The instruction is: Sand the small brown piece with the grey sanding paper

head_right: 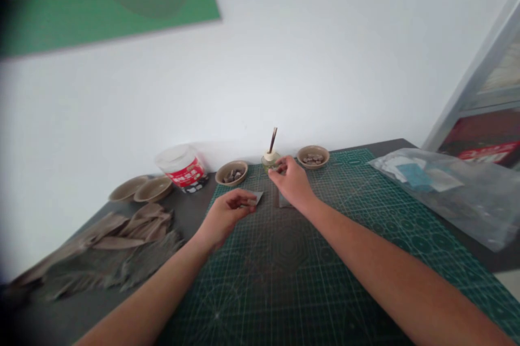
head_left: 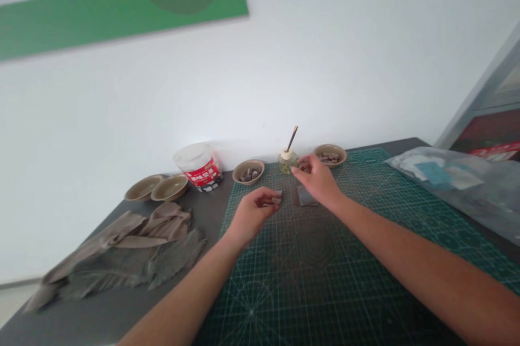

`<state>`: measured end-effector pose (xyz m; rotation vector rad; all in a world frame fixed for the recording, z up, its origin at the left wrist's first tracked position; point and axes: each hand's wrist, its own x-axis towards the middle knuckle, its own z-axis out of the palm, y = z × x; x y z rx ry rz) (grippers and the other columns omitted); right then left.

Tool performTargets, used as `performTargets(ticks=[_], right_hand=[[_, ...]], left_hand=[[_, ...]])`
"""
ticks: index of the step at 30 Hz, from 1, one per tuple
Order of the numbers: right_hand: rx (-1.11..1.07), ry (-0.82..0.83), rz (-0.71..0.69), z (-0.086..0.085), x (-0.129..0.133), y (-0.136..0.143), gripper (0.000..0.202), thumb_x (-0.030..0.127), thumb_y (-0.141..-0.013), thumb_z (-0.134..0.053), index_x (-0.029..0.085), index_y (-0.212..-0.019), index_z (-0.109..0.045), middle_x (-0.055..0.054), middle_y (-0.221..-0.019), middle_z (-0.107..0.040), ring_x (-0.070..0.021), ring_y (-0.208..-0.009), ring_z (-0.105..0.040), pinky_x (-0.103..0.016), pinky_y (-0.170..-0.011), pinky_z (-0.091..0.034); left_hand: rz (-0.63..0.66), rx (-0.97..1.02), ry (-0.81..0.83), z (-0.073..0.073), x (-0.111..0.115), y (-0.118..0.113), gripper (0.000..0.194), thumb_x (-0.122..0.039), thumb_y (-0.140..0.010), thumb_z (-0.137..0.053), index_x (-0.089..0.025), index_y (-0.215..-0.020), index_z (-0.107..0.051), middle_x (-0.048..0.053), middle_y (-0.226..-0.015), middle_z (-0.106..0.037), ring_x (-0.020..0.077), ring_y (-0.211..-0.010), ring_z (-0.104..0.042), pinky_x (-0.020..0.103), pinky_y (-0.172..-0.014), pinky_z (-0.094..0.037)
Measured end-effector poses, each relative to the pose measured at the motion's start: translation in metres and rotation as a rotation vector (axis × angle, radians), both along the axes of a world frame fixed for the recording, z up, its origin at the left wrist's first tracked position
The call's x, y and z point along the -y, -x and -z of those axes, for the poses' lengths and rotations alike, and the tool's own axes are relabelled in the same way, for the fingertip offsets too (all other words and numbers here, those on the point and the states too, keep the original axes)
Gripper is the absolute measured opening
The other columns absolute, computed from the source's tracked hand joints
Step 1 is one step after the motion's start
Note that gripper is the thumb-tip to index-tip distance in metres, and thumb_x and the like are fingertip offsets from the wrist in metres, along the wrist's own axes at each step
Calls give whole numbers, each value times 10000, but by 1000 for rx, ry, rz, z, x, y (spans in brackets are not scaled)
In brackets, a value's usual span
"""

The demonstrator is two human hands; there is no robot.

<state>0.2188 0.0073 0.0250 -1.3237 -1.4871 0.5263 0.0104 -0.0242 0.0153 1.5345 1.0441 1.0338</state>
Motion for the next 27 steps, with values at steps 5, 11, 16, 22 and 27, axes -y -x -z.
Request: performTargets(ticks=[5, 11, 16, 22, 27], right_hand=[[116, 2, 89, -12, -52, -20, 664, 487, -755, -768, 116, -1256, -537, -111, -1044, -665, -240, -917, -646, -367, -837, -487], [101, 36, 37, -17, -95, 1, 663, 573, -774, -738, 121, -1237, -591, -111, -1032, -693, -226, -877, -672, -323, -774, -511], [132, 13, 46, -28, -117, 13, 332, 419, -923, -613, 152, -1113, -665, -69, -903, -730, -179, -747, -691, -271, -718, -502], [254, 20, 14, -47, -117, 13, 206, 338, -938, -598, 174, -897, -715, -36, -697, -723, -193, -698, -703, -267, -700, -487], [347, -9, 50, -63, -113, 3, 177, 334, -890, -671, 177, -924, -745, -82, -854, -759, -244, -890, -711, -313, -816, -491]], left_hand=[[-65, 97, 19, 5, -14, -13, 307, -246, -722, -790, -173, -1013, -721, 38, -844, -732, 143, -744, -675, 277, -712, -552], [-138, 184, 56, 15, -24, 2, 290, -304, -711, -823, -146, -922, -703, 46, -819, -737, 149, -716, -679, 294, -726, -565], [-138, 264, 88, 23, -30, 9, 334, -319, -742, -806, -153, -1008, -690, 27, -804, -707, 148, -721, -671, 300, -732, -568], [-135, 378, 49, 23, -32, 13, 258, -255, -717, -828, -159, -900, -674, 2, -818, -682, 119, -746, -644, 270, -747, -551], [-118, 345, 63, 24, -34, 14, 349, -252, -679, -847, -158, -989, -716, -12, -743, -667, 101, -676, -619, 220, -656, -504]])
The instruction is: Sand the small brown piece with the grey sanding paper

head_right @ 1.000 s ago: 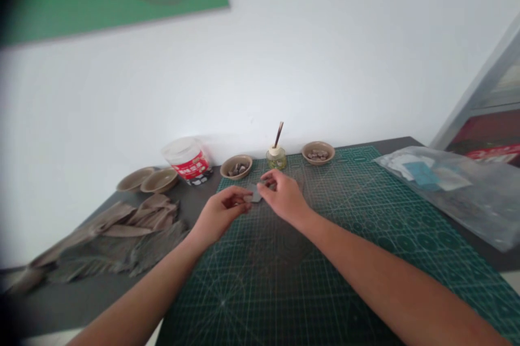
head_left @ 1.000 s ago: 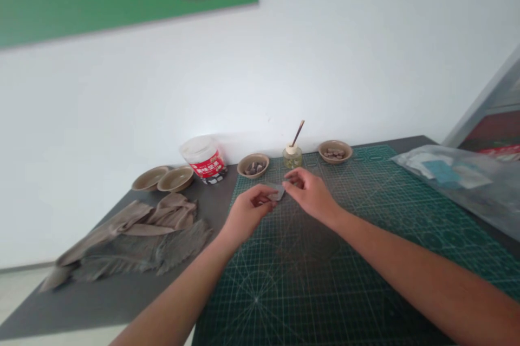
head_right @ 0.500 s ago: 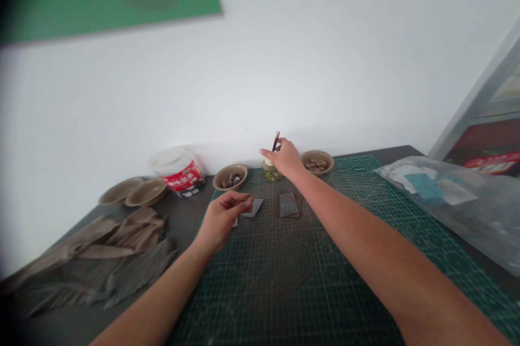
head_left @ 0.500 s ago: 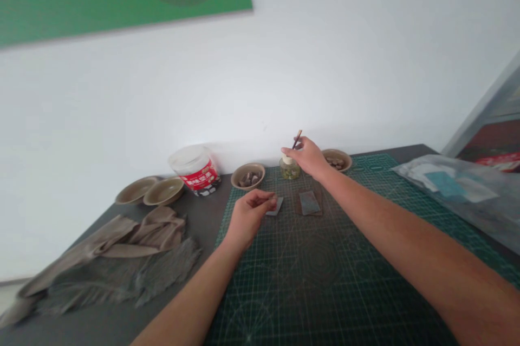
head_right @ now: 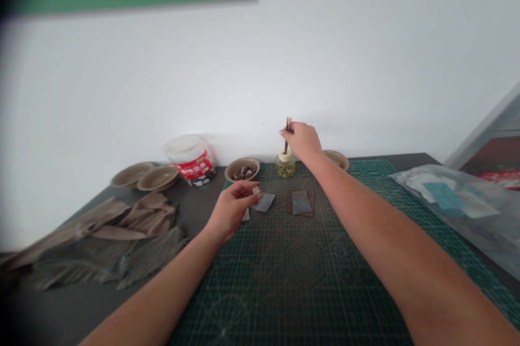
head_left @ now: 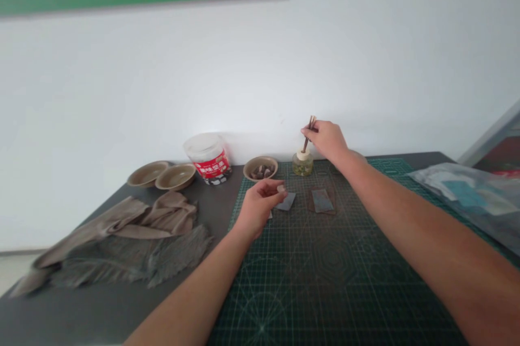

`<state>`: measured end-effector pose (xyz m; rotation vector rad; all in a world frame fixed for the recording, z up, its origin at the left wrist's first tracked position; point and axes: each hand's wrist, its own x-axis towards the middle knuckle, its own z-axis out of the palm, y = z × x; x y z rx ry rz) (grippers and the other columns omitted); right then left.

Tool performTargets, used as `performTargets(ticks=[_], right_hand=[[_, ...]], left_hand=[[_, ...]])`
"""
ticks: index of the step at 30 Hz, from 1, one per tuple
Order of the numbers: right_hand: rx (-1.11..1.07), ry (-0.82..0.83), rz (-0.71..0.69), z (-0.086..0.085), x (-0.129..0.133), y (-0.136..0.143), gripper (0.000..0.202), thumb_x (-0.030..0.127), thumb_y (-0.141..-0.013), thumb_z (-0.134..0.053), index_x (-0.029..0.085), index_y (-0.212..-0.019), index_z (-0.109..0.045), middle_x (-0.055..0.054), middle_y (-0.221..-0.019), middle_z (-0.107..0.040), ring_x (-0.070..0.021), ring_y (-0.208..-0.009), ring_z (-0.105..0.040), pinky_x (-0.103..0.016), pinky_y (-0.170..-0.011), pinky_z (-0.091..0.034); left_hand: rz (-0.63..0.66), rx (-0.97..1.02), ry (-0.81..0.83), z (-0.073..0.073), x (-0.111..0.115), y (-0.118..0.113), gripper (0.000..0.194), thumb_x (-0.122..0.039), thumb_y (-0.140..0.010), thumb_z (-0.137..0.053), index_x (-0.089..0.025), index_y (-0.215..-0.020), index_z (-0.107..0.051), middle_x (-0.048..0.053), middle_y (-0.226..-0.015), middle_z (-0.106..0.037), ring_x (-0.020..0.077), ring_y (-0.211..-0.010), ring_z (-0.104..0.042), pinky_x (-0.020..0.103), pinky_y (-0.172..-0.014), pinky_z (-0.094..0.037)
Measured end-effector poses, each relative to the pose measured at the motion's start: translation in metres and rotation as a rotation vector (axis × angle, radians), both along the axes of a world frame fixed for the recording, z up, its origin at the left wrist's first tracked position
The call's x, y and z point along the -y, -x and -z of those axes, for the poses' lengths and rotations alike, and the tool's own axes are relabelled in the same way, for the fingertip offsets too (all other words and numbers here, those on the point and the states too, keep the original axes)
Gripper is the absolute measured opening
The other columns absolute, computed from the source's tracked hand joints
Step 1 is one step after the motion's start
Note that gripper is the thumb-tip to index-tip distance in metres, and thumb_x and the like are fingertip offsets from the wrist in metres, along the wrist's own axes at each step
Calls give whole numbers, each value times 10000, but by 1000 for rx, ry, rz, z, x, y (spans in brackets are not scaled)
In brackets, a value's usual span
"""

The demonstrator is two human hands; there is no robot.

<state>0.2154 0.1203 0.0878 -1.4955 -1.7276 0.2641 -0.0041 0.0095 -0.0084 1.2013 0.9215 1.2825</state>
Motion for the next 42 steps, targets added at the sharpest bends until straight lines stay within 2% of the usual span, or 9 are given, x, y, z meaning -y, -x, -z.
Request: performTargets(ticks=[7, 10, 14, 20, 25, 29, 33, 37, 42], right_hand=[[14, 60, 4, -3, 2, -5, 159, 321, -863, -726, 166, -896, -745, -80, -819, -764, -231, -883, -728, -296, -829, -528], [-8, 68, 3, -4, 0, -8, 168, 321, -873, -722, 161, -919, -741, -80, -792, -761, -225, -808, -739, -306, -802, -552], [-55, 70, 1, -6, 0, -10, 190, 334, -886, -708, 160, -960, -734, -73, -767, -756, -214, -724, -744, -304, -751, -581], [-122, 77, -15, -9, 2, -12, 155, 308, -873, -712, 163, -922, -730, -70, -745, -755, -212, -694, -748, -283, -683, -609], [-298, -24, -3, -24, 8, -28, 160, 296, -885, -686, 143, -902, -726, -76, -717, -741, -208, -602, -733, -290, -582, -631], [-526, -176, -46, -30, 33, -42, 197, 325, -859, -732, 133, -904, -720, -74, -775, -747, -214, -670, -749, -298, -632, -655], [-876, -197, -114, -8, 80, -47, 264, 371, -801, -805, 143, -886, -703, -59, -768, -742, -221, -721, -754, -340, -731, -664], [-1108, -11, -183, 30, 123, -45, 298, 397, -769, -835, 154, -885, -709, -82, -840, -760, -219, -779, -756, -313, -742, -661], [-1280, 143, -208, 60, 139, -41, 255, 353, -777, -835, 161, -899, -720, -79, -887, -770, -191, -776, -751, -273, -728, -655]], left_hand=[[38, 12, -1, -4, 3, -4, 366, -281, -718, -826, -160, -1011, -643, 33, -826, -725, 159, -744, -694, 301, -730, -561], [10, -29, -35, -4, 2, -2, 329, -301, -726, -823, -152, -953, -638, 13, -737, -697, 148, -673, -679, 283, -677, -554], [-42, -93, -89, -3, 0, 0, 336, -304, -726, -820, -148, -985, -675, -14, -668, -656, 127, -609, -647, 241, -604, -520], [-12, -33, -45, -3, 1, -2, 366, -251, -690, -832, -154, -1021, -710, 35, -822, -732, 139, -718, -682, 273, -722, -562], [-18, -37, -48, -2, 0, 0, 358, -258, -689, -832, -154, -1014, -720, 38, -812, -733, 138, -681, -667, 266, -674, -548], [-23, -44, -49, -4, 2, -1, 355, -263, -686, -837, -155, -1004, -723, 47, -847, -736, 148, -730, -676, 277, -718, -554], [-22, -71, -57, -6, 7, -4, 339, -274, -684, -842, -158, -980, -725, 51, -864, -737, 155, -767, -679, 276, -727, -552], [-7, -93, -52, -7, 13, -9, 339, -279, -666, -855, -158, -952, -719, 41, -824, -732, 153, -737, -669, 261, -678, -538], [16, -100, -56, -4, 17, -12, 325, -267, -685, -845, -167, -963, -712, 38, -840, -733, 144, -742, -663, 262, -696, -534]])
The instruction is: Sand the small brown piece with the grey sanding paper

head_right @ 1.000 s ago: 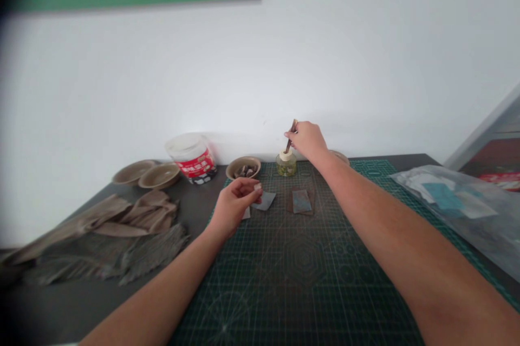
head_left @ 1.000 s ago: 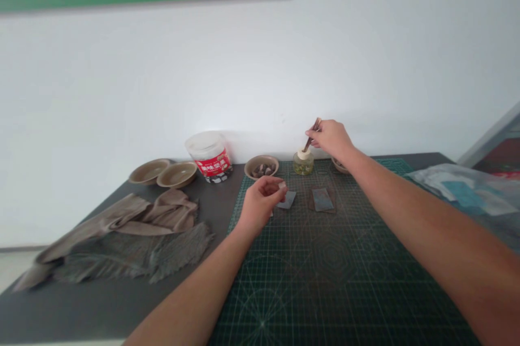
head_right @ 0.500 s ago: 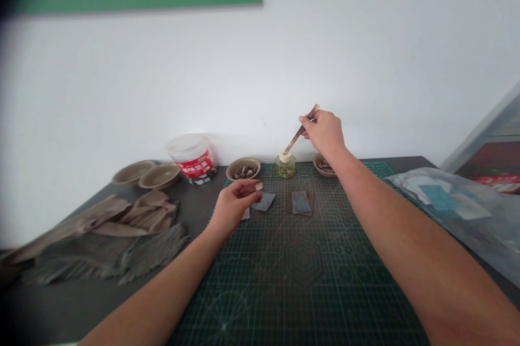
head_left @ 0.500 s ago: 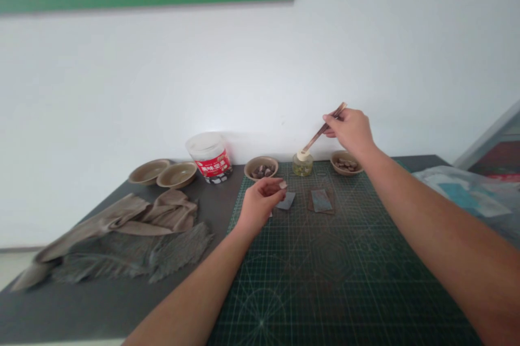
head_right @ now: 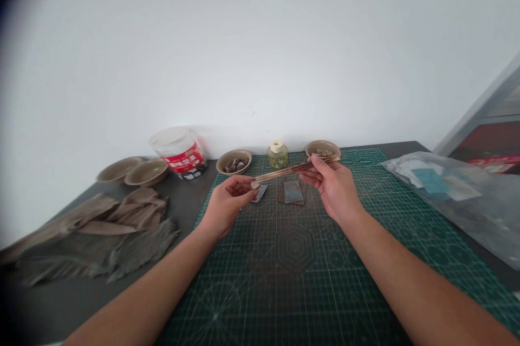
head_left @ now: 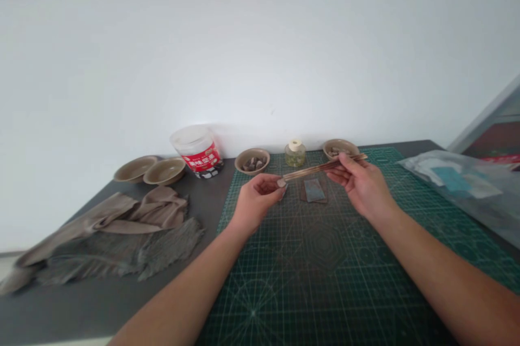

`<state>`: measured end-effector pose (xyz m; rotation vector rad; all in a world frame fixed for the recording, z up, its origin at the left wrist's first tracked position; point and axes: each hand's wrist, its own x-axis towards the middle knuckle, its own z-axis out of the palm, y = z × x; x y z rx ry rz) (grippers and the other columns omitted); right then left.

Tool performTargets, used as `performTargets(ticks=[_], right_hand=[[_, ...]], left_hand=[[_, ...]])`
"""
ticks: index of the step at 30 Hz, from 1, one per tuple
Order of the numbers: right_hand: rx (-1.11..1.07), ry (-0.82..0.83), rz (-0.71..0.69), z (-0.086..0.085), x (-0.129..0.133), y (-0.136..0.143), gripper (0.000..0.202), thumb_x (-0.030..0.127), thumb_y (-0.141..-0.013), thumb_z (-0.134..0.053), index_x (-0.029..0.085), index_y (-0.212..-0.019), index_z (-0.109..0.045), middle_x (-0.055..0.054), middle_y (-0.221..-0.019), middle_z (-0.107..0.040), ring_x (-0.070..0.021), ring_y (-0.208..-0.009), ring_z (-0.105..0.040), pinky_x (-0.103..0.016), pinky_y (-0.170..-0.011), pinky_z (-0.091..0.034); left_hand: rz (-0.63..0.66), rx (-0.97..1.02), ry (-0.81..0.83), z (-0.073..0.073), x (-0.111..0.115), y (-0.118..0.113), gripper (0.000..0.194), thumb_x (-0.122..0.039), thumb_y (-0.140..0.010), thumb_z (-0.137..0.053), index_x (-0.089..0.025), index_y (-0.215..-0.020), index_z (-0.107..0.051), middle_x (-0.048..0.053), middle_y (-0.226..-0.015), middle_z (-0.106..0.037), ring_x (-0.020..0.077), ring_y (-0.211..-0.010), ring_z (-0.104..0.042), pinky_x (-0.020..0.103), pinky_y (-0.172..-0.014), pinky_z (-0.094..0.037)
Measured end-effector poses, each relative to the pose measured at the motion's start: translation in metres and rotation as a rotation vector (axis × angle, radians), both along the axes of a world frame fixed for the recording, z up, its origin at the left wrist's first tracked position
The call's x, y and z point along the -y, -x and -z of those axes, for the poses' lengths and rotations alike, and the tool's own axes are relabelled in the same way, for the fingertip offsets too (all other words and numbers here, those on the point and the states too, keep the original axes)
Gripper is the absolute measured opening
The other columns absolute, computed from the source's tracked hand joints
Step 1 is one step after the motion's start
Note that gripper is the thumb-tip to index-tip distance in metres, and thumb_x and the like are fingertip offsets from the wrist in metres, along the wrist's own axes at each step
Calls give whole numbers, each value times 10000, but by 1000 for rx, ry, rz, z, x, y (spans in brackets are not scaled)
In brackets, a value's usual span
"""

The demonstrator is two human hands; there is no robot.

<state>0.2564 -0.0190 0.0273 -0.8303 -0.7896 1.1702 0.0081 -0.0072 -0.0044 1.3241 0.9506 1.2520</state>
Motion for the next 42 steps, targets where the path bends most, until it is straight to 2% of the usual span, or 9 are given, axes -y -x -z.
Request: performTargets(ticks=[5, 14, 42], right_hand=[[-38, 39, -48, 10, -2, 3, 233, 345, -793, -824, 161, -893, -722, -83, -873, -771, -187, -768, -748, -271, -709, -654], [-36, 75, -55, 19, -3, 1, 225, 333, -794, -826, 155, -870, -711, -84, -870, -768, -193, -744, -750, -277, -714, -655], [-15, 67, -46, 19, -5, -8, 204, 329, -798, -814, 170, -882, -718, -63, -845, -764, -179, -721, -742, -259, -677, -654]], left_hand=[[30, -21, -3, 1, 2, -2, 296, -236, -690, -838, -168, -943, -699, 43, -864, -737, 146, -775, -669, 271, -751, -536], [69, -37, 0, -1, 5, -2, 312, -227, -694, -834, -173, -969, -697, 42, -852, -735, 150, -769, -665, 270, -740, -529], [87, -41, -4, -6, 8, -2, 317, -219, -686, -838, -178, -969, -703, 44, -848, -738, 149, -751, -663, 263, -709, -528]])
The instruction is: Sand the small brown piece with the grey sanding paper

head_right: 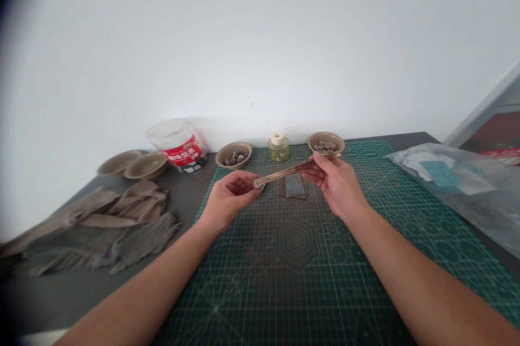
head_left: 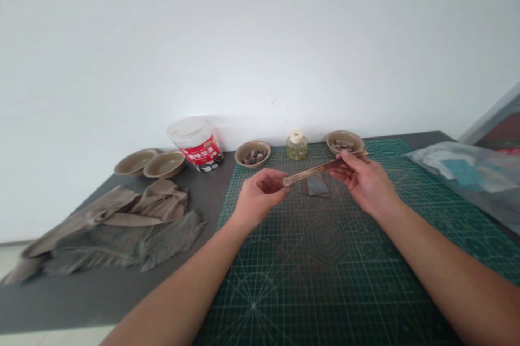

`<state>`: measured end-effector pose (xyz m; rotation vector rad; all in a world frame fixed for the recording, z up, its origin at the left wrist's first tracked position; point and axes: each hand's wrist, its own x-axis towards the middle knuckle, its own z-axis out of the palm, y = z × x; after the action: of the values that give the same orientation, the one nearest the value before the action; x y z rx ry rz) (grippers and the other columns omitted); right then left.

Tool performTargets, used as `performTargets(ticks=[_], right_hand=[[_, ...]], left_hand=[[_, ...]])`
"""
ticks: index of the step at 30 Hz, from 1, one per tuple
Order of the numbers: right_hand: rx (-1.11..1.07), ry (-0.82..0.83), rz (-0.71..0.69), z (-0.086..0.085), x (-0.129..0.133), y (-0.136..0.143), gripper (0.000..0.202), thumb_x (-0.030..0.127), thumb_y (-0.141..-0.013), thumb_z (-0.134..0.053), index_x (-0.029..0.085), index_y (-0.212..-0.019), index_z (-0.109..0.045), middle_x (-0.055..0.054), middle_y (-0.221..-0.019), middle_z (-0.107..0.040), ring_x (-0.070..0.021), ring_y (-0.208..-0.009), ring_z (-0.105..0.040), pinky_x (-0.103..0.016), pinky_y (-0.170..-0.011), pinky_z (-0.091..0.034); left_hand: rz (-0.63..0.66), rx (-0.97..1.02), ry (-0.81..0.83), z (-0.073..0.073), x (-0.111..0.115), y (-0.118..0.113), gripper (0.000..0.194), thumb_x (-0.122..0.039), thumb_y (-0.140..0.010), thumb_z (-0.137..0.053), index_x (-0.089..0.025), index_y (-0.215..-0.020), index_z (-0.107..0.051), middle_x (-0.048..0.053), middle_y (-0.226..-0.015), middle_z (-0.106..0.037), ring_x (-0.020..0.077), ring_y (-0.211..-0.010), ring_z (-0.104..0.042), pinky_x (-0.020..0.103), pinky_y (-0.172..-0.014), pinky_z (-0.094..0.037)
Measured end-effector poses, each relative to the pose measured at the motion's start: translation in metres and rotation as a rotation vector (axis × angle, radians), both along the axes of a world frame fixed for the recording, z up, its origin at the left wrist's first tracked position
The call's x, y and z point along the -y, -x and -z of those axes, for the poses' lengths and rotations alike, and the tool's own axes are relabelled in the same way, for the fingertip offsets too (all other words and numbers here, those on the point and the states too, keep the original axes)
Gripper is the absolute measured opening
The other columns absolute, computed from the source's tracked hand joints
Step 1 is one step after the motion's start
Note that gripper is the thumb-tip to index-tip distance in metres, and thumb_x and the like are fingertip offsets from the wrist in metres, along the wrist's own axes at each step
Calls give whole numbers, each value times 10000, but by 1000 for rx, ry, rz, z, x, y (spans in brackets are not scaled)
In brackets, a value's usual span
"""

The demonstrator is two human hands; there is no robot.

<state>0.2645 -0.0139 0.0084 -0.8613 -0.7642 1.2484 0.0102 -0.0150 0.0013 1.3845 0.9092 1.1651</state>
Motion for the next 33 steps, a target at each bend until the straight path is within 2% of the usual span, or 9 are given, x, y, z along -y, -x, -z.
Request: performTargets(ticks=[13, 29, 33], right_hand=[[-36, -10, 17, 0, 3, 5, 194, 300, -792, -820, 162, -889, -726, -69, -871, -767, -181, -745, -745, -263, -711, -653], [-72, -14, -2, -2, 5, 4, 201, 289, -785, -828, 143, -880, -726, -72, -839, -766, -182, -721, -741, -262, -666, -653], [-54, -104, 79, -14, -7, -3, 224, 330, -798, -815, 150, -881, -712, -66, -850, -761, -179, -792, -745, -263, -748, -648]], left_hand=[[-17, 0, 8, -1, 1, -1, 302, -232, -678, -844, -174, -937, -699, 47, -834, -737, 154, -743, -663, 271, -708, -529], [3, 4, -20, 3, -2, 1, 308, -205, -703, -832, -166, -971, -685, 36, -841, -725, 140, -769, -665, 258, -735, -535], [-4, -6, -17, 4, -4, 1, 292, -212, -724, -822, -165, -976, -683, 41, -870, -731, 137, -795, -666, 258, -765, -533]])
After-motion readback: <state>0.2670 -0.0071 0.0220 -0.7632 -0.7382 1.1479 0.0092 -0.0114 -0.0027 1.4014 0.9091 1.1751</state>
